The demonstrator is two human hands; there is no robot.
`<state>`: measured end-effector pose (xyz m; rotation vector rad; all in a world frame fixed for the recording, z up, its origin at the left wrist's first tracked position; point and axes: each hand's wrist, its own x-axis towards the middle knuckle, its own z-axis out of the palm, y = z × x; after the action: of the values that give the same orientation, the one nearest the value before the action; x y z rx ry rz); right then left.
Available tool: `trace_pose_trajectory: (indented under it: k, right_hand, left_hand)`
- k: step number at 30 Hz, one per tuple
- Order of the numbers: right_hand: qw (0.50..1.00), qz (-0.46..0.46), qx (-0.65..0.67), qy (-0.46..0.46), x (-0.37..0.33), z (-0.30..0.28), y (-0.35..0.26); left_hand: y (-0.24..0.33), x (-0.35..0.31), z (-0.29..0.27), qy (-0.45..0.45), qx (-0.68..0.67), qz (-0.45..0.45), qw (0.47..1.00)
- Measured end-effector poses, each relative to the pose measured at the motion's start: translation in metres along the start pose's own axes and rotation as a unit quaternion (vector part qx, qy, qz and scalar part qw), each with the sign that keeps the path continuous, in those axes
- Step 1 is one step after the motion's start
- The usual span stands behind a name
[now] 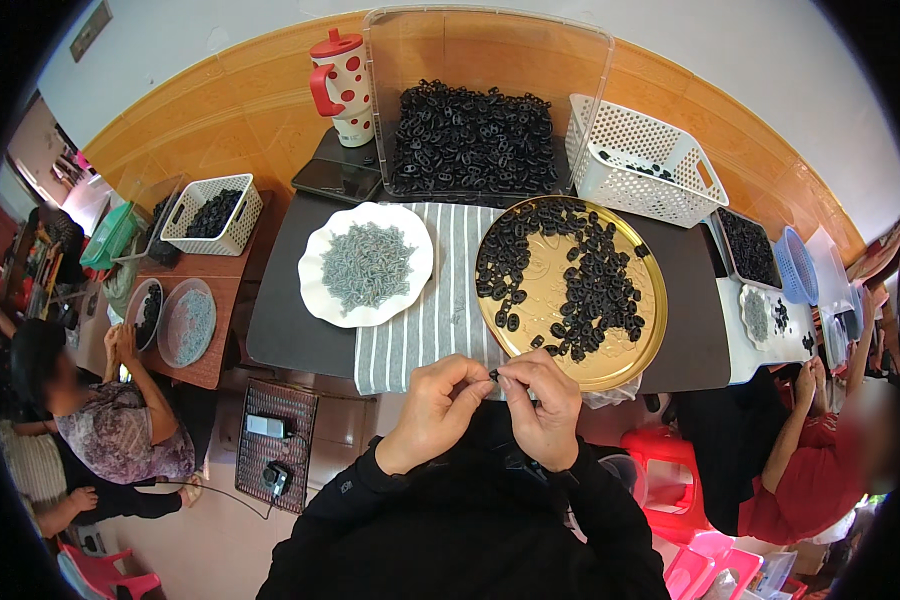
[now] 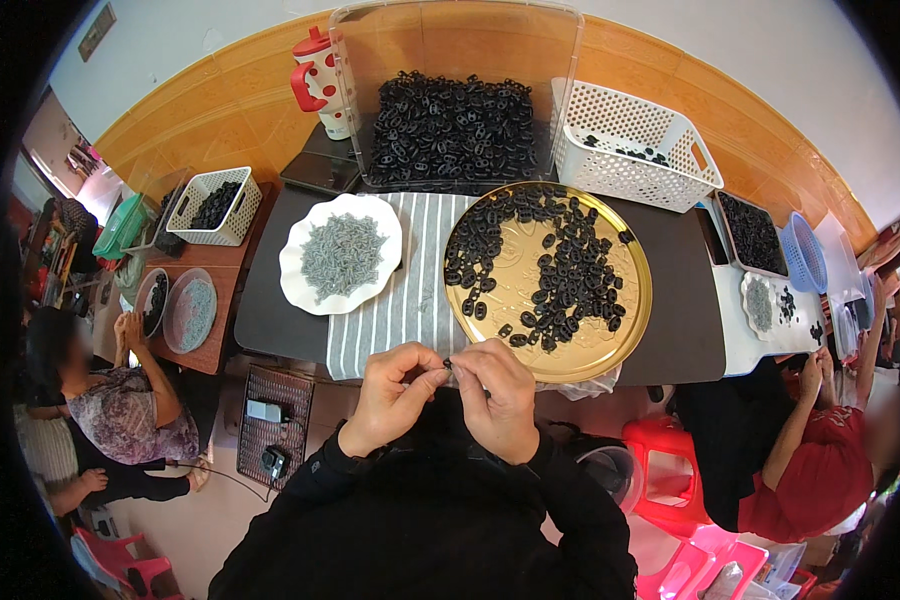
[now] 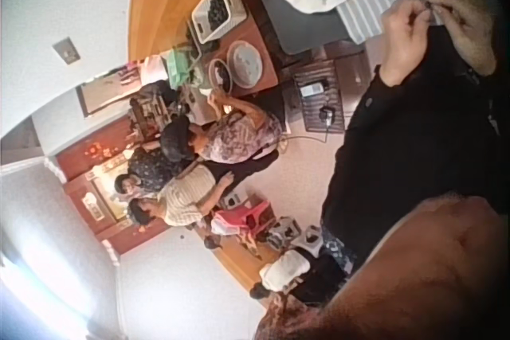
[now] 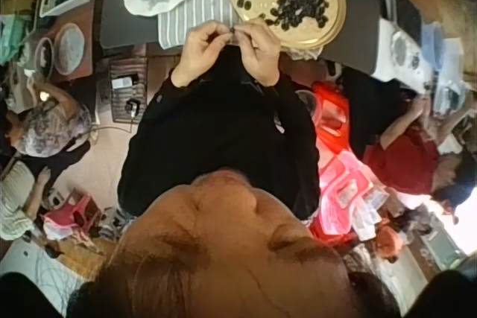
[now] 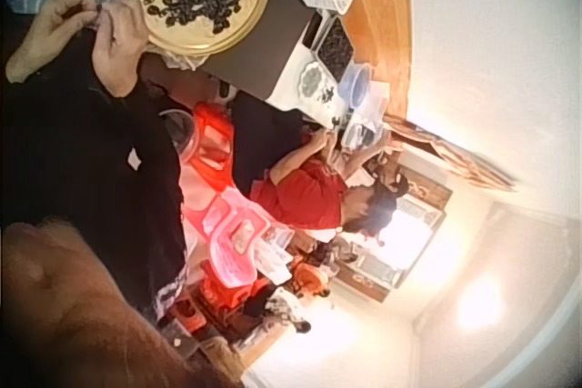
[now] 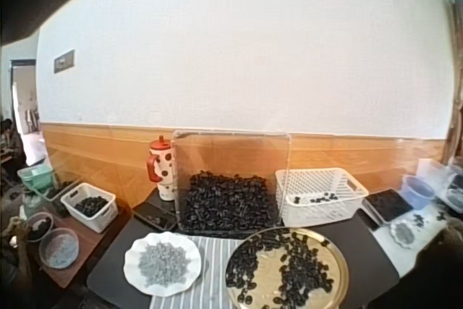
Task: The person picks up a black plastic toggle and a metal spring by hand, inserts the spring into the toggle, and places the assembled unit into a white basket. This process is repeated with additional toggles and springs taken from a tray and a plate.
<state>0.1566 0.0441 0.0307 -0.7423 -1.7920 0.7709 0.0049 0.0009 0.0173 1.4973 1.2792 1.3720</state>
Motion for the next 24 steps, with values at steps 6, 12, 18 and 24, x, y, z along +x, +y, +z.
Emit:
trace_pose_trajectory:
  k: [6, 12, 18, 24]
  right_hand:
    - [0.993, -0.086, -0.074, -0.01, -0.005, -0.002, 0.006]
    - [0.987, -0.121, -0.077, -0.07, 0.001, -0.008, 0.008]
    - [0.998, 0.024, 0.05, 0.021, -0.007, -0.001, 0.007]
    - [0.992, 0.061, 0.071, 0.08, -0.011, 0.005, 0.008]
  left_hand:
    - [-0.002, -0.003, 0.002, -0.001, -0.026, -0.018, 0.999]
    - [0.0, -0.002, 0.0, -0.031, -0.052, -0.073, 0.995]
    - [0.005, 0.003, 0.006, -0.025, -0.152, -0.104, 0.983]
    - [0.005, 0.003, -0.002, -0.076, -0.178, -0.161, 0.968]
